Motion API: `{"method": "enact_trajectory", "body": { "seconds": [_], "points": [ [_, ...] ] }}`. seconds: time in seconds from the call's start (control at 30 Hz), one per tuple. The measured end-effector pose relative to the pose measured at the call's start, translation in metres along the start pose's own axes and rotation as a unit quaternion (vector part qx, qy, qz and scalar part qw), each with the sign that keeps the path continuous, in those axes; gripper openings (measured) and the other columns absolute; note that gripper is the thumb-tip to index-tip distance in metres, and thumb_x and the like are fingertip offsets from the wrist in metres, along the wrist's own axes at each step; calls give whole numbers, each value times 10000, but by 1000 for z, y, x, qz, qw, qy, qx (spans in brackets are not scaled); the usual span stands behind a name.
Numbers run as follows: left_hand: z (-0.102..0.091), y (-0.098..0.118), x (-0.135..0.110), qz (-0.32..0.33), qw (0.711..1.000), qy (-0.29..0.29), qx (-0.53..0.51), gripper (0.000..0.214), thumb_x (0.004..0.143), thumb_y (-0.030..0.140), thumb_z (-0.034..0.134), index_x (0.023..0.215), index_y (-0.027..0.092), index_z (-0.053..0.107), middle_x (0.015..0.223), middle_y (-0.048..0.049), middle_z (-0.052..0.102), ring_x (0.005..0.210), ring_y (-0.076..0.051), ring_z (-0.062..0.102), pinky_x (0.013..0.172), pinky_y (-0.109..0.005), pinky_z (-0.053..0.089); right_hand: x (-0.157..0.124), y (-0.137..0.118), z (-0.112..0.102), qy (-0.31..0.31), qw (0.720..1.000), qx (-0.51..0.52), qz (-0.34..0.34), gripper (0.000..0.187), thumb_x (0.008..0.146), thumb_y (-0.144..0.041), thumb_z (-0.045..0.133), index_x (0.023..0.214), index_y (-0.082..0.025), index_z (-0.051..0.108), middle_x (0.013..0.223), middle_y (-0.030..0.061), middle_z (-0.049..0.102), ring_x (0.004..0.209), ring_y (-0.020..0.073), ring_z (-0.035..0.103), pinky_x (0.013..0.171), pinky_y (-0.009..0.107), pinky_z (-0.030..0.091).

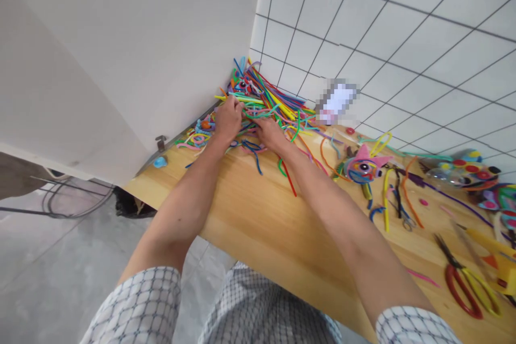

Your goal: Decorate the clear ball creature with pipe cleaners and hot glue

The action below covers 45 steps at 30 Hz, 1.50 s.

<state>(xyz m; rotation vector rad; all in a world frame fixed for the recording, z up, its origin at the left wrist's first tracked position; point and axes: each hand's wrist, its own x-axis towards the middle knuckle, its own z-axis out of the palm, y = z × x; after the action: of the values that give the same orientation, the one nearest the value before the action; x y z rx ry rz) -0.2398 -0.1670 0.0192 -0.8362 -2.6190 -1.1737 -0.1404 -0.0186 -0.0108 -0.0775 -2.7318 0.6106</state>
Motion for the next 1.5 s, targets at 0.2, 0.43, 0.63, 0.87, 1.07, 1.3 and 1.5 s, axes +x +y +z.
{"method": "enact_trajectory", "body": {
  "seconds": [0.2,0.43,0.63,0.87,1.07,1.3,1.5],
  "points": [
    [2,-12,-1,-41,992,-48,107,299,1052,300,502,1211,182,726,1240,-184,774,1221,-367,690,1060,-453,498,-17,1,-21,148,968,172,112,324,1031,-354,576,1239,-212,781,1233,95,820,1175,251,746,1103,454,559],
    [7,-16,-2,-30,989,-68,131,325,1039,320,511,1226,175,733,1224,-208,768,1196,-409,695,1043,-506,516,-36,10,-56,283,866,369,185,362,849,-517,758,1040,-230,648,1025,61,799,887,198,778,793,325,628],
    [-6,0,-7,14,988,-11,154,347,1023,365,573,1262,167,728,1389,-227,704,1348,-432,609,1138,-550,468,-53,-9,-89,375,837,348,194,516,931,-563,695,1302,-233,555,1236,112,775,1084,230,793,881,358,655],
    [21,53,-49,325,927,-181,48,449,1011,478,629,1339,187,727,1512,-164,672,1462,-340,565,1275,-466,375,-98,-38,-113,378,838,356,168,418,889,-558,733,1162,-247,677,1144,80,799,1030,222,766,897,374,652],
    [40,34,-50,271,911,-251,185,444,1021,458,554,1327,176,709,1542,-201,654,1486,-397,546,1281,-583,333,-172,-54,-135,345,841,358,213,404,830,-581,788,1058,-249,755,984,39,795,885,187,740,837,347,634],
    [2,38,-25,255,946,-140,141,332,912,464,613,1111,246,765,1342,-145,773,1399,-364,623,1230,-505,429,-273,-60,-158,271,845,376,266,407,782,-571,850,962,-219,755,657,-40,665,586,139,622,596,284,523],
    [-16,137,-109,327,905,-260,-76,326,978,542,551,1003,313,782,1035,-54,813,938,-268,748,836,-393,596,-324,-61,-165,239,888,284,271,266,855,-479,774,959,-235,760,731,-17,681,605,133,542,552,263,414]
  ]
}}
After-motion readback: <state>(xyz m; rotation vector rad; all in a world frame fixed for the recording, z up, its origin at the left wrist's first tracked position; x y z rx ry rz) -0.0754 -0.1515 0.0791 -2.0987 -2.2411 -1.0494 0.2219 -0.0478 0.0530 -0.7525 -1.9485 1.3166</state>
